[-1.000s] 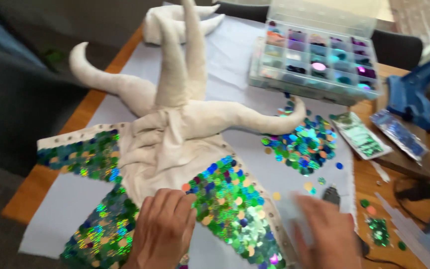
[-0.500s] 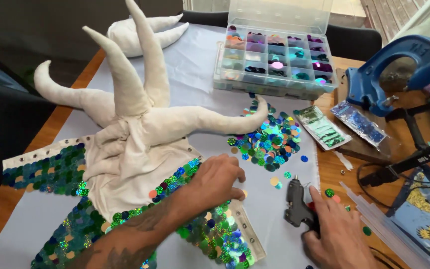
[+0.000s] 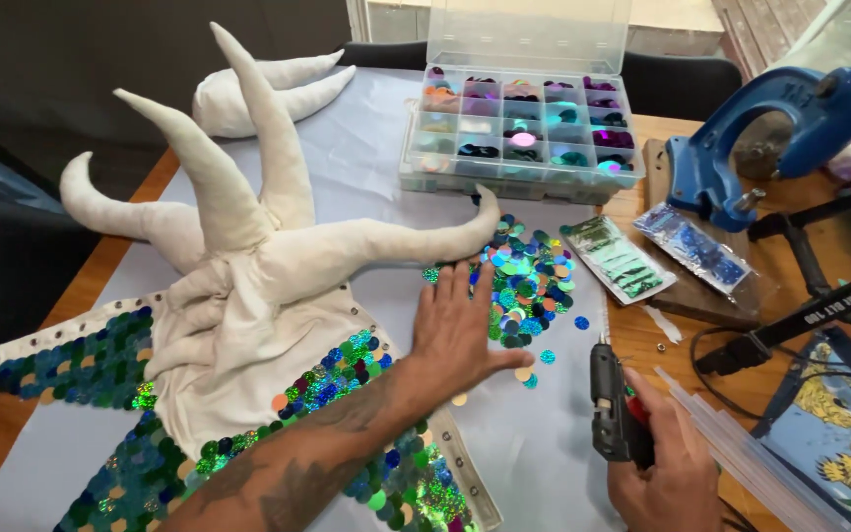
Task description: Using a hot glue gun to attach green and blue sequins to a star-shaped fabric costume piece.
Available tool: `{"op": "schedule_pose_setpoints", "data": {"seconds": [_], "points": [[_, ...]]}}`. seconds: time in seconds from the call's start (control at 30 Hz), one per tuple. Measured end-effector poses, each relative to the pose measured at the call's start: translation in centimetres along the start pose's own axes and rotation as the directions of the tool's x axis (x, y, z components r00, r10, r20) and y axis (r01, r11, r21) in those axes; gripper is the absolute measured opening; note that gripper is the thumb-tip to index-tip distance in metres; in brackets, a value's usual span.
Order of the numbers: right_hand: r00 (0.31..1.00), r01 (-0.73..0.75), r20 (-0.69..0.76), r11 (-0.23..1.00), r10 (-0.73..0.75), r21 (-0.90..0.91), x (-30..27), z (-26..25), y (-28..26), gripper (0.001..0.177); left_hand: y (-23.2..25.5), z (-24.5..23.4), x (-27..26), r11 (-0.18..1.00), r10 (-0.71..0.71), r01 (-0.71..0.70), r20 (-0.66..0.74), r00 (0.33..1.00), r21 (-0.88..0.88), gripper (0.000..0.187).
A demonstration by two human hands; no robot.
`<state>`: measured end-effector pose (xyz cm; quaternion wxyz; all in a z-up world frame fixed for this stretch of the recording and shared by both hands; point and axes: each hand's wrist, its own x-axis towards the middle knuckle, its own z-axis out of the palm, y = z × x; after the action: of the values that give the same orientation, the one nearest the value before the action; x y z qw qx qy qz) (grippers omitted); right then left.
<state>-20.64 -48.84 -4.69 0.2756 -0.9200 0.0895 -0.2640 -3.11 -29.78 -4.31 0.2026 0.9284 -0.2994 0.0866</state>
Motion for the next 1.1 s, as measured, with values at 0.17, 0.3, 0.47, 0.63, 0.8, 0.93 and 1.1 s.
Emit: {"op": "schedule_pose_setpoints", "data": {"seconds": [0.17,0.3,0.47,0.63,0.8,0.93,1.1], "points": [[1.0,-0.014,-0.009,1.0,0.014,0.024,-0.2,0.0,0.4,0.069,1.5,1.8,2.2,0.991,-0.07,0.071,-0.016,0.997,0.117,0.124],[0.999,-0.033,-0.011,0.999,0.033,0.033,-0.2,0.2,1.4,0.064,0.4,2.6,2.7,0.995,-0.096,0.098,-0.089,0.991,0.022,0.098],[0.999,0.02,-0.049,0.999,-0.018,0.046,-0.2,0.1,1.9,0.059,-3.2,0.5,3.6,0.991,-0.105,0.114,-0.115,0.988,0.067,0.058],[0.999,-0.024,-0.022,0.999,0.025,0.029,-0.4,0.7,2.5,0.059,-7.7,-2.1,5.3,0.94,0.135,-0.082,-0.138,0.981,0.332,0.053],[0.999,0.032,-0.043,0.999,-0.031,0.022,-0.3,0.6,3.1,0.059,-10.5,-3.2,5.6,0.971,0.226,-0.215,-0.109,0.968,0.1,0.056],[0.998,-0.008,-0.056,0.999,0.01,0.039,-0.2,0.4,1.9,0.056,-9.9,-5.0,6.3,0.986,0.165,-0.156,-0.422,0.892,0.058,0.058],[0.997,-0.009,-0.076,1.0,0.011,0.024,-0.3,1.1,2.7,0.056,-11.0,-4.1,8.2,0.988,0.127,-0.068,-0.47,0.873,0.139,0.058]]}}
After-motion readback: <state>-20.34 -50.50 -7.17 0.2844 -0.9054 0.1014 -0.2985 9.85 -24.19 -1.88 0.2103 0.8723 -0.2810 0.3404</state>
